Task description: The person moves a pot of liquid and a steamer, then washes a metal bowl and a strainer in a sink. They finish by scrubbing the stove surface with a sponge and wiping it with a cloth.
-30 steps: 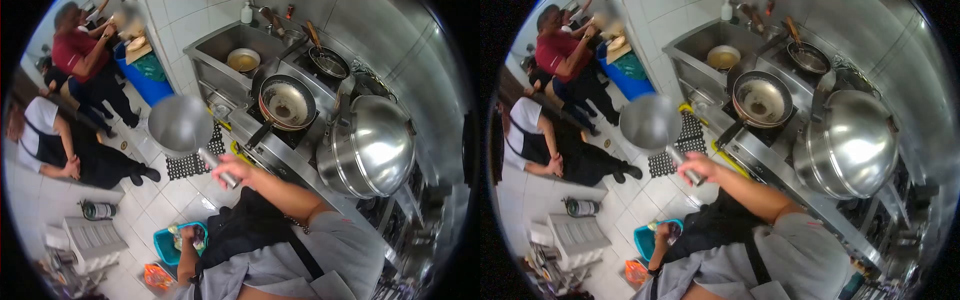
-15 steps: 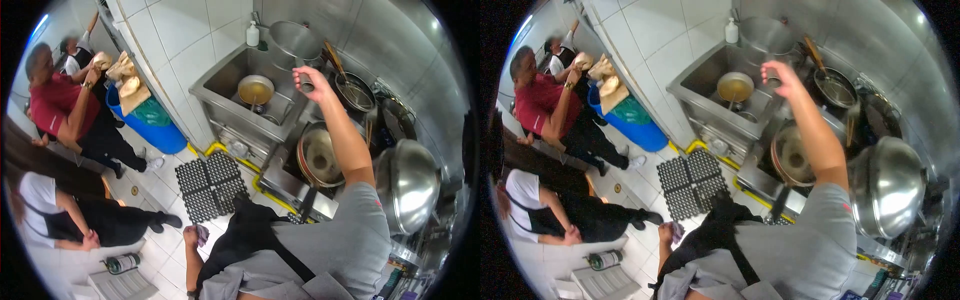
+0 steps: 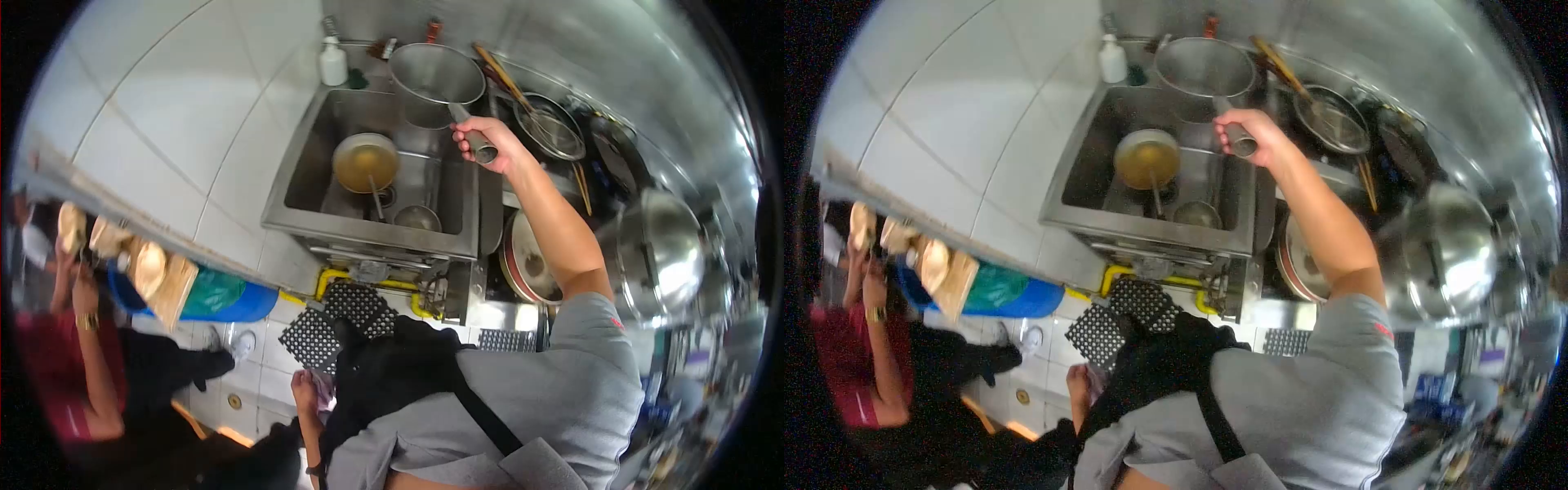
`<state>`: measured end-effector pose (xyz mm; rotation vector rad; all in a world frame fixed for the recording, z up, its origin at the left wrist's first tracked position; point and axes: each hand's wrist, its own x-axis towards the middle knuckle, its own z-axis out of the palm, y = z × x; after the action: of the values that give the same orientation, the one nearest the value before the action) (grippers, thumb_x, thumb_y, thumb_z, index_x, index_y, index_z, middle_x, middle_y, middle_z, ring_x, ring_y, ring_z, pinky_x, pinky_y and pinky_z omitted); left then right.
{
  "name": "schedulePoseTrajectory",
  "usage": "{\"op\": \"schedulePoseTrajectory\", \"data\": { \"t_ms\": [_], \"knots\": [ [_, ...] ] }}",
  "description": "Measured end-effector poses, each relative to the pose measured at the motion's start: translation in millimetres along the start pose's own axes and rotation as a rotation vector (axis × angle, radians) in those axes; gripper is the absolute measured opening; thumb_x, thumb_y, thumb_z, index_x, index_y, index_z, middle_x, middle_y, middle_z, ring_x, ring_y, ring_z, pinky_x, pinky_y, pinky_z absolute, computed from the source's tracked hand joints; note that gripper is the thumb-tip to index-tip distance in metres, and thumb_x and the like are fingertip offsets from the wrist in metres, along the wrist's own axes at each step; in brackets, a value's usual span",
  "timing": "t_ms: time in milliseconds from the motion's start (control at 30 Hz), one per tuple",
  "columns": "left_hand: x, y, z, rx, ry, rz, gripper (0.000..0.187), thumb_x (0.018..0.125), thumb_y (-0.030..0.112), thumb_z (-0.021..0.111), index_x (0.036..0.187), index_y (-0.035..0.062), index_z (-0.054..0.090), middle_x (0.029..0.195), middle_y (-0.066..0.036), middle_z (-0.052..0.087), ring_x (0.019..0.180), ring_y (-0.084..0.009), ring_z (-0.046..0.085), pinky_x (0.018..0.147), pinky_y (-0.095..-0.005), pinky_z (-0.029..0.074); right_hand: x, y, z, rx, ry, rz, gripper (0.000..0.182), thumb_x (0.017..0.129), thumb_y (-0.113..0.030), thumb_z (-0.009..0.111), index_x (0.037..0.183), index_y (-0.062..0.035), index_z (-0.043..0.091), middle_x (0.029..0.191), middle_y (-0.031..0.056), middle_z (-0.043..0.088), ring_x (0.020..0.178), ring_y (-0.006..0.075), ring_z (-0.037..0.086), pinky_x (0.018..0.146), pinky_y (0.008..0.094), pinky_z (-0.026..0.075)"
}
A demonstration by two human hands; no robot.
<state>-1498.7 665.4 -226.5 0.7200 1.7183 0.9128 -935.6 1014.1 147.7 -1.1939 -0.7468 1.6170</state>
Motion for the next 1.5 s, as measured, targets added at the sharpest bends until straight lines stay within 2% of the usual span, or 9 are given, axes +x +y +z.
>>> {"op": "schedulePoseTrajectory", "data": {
  "t_ms": [300,467,533,700,767,900,1100,1300,1500],
  "knots": [
    [145.8,264.9,43.7,0.290,-0.531,0.267,0.029,0.097,0.027,0.056,0.080,0.0041,0.062,0.071,0.004,0.053,0.067,-0.0069,0.044,0.059,-0.0247,0.037,-143.2,20.3,26.1,-0.017,0.238,-0.186,0.036,0.080,-0.007,0.067,0.112,0.0048,0.056,0.075,0.0085,0.062,0.054,0.0153,0.059,0.049,0.0271,0.050],
    [186.4,320.0,105.2,0.501,-0.869,0.337,0.028,0.095,0.031,0.062,0.085,0.0044,0.064,0.080,0.000,0.058,0.075,-0.0121,0.051,0.070,-0.0298,0.042,-295.6,79.0,47.1,-0.049,0.471,-0.260,0.050,0.069,-0.007,0.073,0.115,0.0068,0.057,0.068,0.0079,0.061,0.048,0.0141,0.058,0.045,0.0244,0.047],
    [174.1,329.1,144.7,0.262,-1.098,0.219,0.028,0.092,0.028,0.066,0.088,0.0013,0.062,0.080,0.000,0.058,0.074,-0.0109,0.051,0.069,-0.0268,0.041,-358.8,114.6,66.2,0.024,0.584,-0.273,0.053,0.069,-0.008,0.074,0.117,0.0064,0.057,0.068,0.0083,0.060,0.048,0.0148,0.058,0.043,0.0252,0.046],
    [73.5,377.5,249.1,0.370,-1.705,0.076,0.032,0.088,0.029,0.070,0.081,0.0001,0.058,0.078,-0.007,0.058,0.072,-0.0152,0.052,0.066,-0.0269,0.041,-485.5,218.8,119.3,0.250,0.953,-0.451,0.050,0.071,-0.005,0.071,0.117,0.0055,0.055,0.070,0.0089,0.061,0.053,0.0159,0.062,0.045,0.0268,0.051],
    [25.6,384.6,290.1,0.286,-2.060,-0.207,0.035,0.087,0.029,0.070,0.077,-0.0003,0.055,0.072,-0.009,0.055,0.067,-0.0150,0.048,0.061,-0.0271,0.038,-525.5,253.7,132.7,0.290,1.114,-0.462,0.048,0.072,-0.006,0.069,0.116,0.0050,0.055,0.070,0.0083,0.061,0.053,0.0160,0.062,0.046,0.0279,0.051],
    [-90.4,383.8,350.9,0.340,-2.230,-0.075,0.038,0.086,0.030,0.071,0.076,-0.0015,0.054,0.069,-0.008,0.053,0.063,-0.0144,0.046,0.058,-0.0278,0.037,-581.0,331.9,133.7,0.405,1.479,-0.387,0.043,0.072,-0.006,0.067,0.112,0.0018,0.055,0.068,0.0078,0.058,0.049,0.0166,0.058,0.046,0.0290,0.050],
    [-228.8,336.3,421.2,0.545,-2.386,0.093,0.030,0.087,0.025,0.069,0.082,-0.0025,0.059,0.082,-0.009,0.061,0.074,-0.0134,0.053,0.069,-0.0258,0.040,-642.2,420.1,117.0,0.490,1.622,-0.268,0.025,0.075,-0.009,0.067,0.095,0.0023,0.057,0.072,0.0102,0.063,0.055,0.0199,0.063,0.051,0.0322,0.053],
    [-349.9,288.6,469.8,0.969,-2.435,0.538,0.015,0.088,0.015,0.066,0.087,0.0001,0.063,0.082,0.000,0.062,0.079,-0.0086,0.055,0.074,-0.0234,0.043,-663.9,475.2,80.9,0.763,1.539,-0.332,0.021,0.080,-0.010,0.068,0.091,0.0046,0.058,0.071,0.0123,0.063,0.055,0.0220,0.064,0.050,0.0336,0.054],
    [-454.8,244.6,522.2,1.168,-2.447,0.704,0.014,0.092,0.017,0.065,0.088,0.0036,0.063,0.080,0.003,0.061,0.076,-0.0051,0.052,0.070,-0.0232,0.045,-697.0,488.9,-7.4,0.911,1.454,-0.299,0.017,0.083,-0.012,0.065,0.092,0.0002,0.058,0.072,0.0088,0.062,0.053,0.0178,0.061,0.049,0.0312,0.051]
  ]
}}
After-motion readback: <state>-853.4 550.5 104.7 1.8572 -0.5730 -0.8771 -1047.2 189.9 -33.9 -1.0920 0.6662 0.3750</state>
